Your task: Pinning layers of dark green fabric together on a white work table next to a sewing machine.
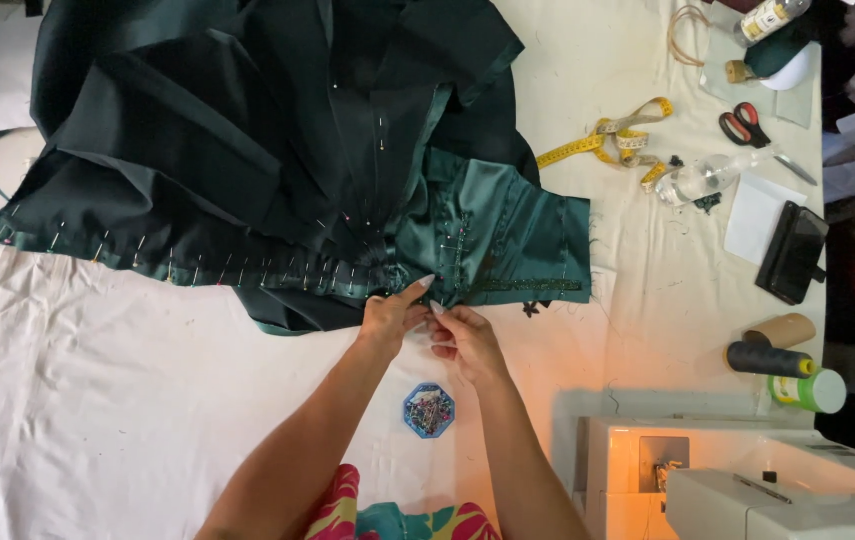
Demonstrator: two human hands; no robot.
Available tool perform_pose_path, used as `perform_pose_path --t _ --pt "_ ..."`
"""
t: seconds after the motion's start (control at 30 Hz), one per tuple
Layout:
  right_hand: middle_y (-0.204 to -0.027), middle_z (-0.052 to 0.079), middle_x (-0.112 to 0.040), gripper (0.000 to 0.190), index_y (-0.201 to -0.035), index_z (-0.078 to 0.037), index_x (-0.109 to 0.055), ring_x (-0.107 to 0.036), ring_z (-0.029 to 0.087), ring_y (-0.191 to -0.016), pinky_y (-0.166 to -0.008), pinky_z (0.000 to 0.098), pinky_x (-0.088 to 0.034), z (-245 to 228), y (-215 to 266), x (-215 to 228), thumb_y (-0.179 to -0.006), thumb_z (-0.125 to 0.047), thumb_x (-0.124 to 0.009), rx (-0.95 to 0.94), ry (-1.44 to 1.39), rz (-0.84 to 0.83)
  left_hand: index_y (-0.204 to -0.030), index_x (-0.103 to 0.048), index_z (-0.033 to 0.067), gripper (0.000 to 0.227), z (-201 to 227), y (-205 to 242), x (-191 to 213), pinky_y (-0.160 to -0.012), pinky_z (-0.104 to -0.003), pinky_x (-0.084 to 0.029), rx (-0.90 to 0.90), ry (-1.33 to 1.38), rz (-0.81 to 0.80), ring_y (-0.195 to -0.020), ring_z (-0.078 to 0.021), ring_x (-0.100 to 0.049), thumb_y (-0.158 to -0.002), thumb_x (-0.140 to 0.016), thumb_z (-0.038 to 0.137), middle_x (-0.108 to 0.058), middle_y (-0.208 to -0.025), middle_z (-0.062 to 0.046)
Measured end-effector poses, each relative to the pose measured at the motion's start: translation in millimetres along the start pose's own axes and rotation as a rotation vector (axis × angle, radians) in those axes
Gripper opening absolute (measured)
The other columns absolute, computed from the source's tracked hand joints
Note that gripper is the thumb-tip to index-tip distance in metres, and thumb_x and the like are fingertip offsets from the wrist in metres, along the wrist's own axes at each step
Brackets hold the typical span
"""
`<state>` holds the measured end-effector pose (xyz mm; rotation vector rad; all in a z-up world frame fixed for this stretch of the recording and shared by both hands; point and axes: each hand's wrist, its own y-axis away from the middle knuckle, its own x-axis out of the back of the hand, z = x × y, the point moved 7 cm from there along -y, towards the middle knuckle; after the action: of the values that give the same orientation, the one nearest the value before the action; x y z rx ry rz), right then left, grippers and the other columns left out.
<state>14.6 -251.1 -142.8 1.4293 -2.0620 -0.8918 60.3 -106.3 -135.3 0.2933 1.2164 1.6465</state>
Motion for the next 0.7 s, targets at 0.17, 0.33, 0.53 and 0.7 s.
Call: perform_pose_path --t 0.17,0.33,0.53,0.7 --pt "-0.073 0.010 -0.070 0.010 -0.087 -0.005 -0.071 -0.068 0.017 -0.060 -0.053 0.0320 -0.062 -15 66 -9 -0.088 -0.014 -0.075 -0.088 0.213 -0.144 -0.123 -0.027 -0.0227 0.093 2 1 0 -0.082 -0.051 -0.065 0.019 -0.018 0.001 -0.087 -0.0443 -0.072 -0.072 -0.093 0.019 -0.058 -0.105 -0.033" --pt "-0.076 0.018 -0.072 0.013 -0.093 -0.004 -0.076 -0.070 0.023 -0.059 -0.049 0.0382 -0.064 -24 55 -10 -0.086 -0.015 -0.080 0.156 0.108 0.018 -0.117 -0.047 -0.0161 0.090 6 25 -4 -0.084 -0.052 -0.056 0.092 -0.221 -0.020 -0.101 -0.0358 -0.068 -0.066 -0.096 0.039 -0.056 -0.104 -0.024" --pt "-0.077 0.019 -0.074 0.009 -0.090 -0.004 -0.080 -0.072 0.025 -0.057 -0.047 0.0364 -0.064 -59 69 -33 -0.086 -0.011 -0.077 0.264 0.151 0.133 -0.080 -0.062 -0.0152 0.045 -5 1 7 -0.052 -0.052 -0.059 0.063 0.014 -0.010 -0.051 -0.0356 -0.065 -0.070 -0.092 0.016 -0.058 -0.066 -0.022" --pt "-0.079 0.019 -0.074 0.015 -0.096 -0.001 -0.077 -0.072 0.026 -0.059 -0.051 0.0389 -0.065 -49 60 -35 -0.085 -0.011 -0.074 0.173 -0.009 0.047 -0.073 -0.062 -0.0155 0.045 0 12 7 -0.050 -0.052 -0.059 0.068 -0.044 -0.004 -0.048 -0.0364 -0.066 -0.072 -0.091 0.018 -0.056 -0.059 -0.024"
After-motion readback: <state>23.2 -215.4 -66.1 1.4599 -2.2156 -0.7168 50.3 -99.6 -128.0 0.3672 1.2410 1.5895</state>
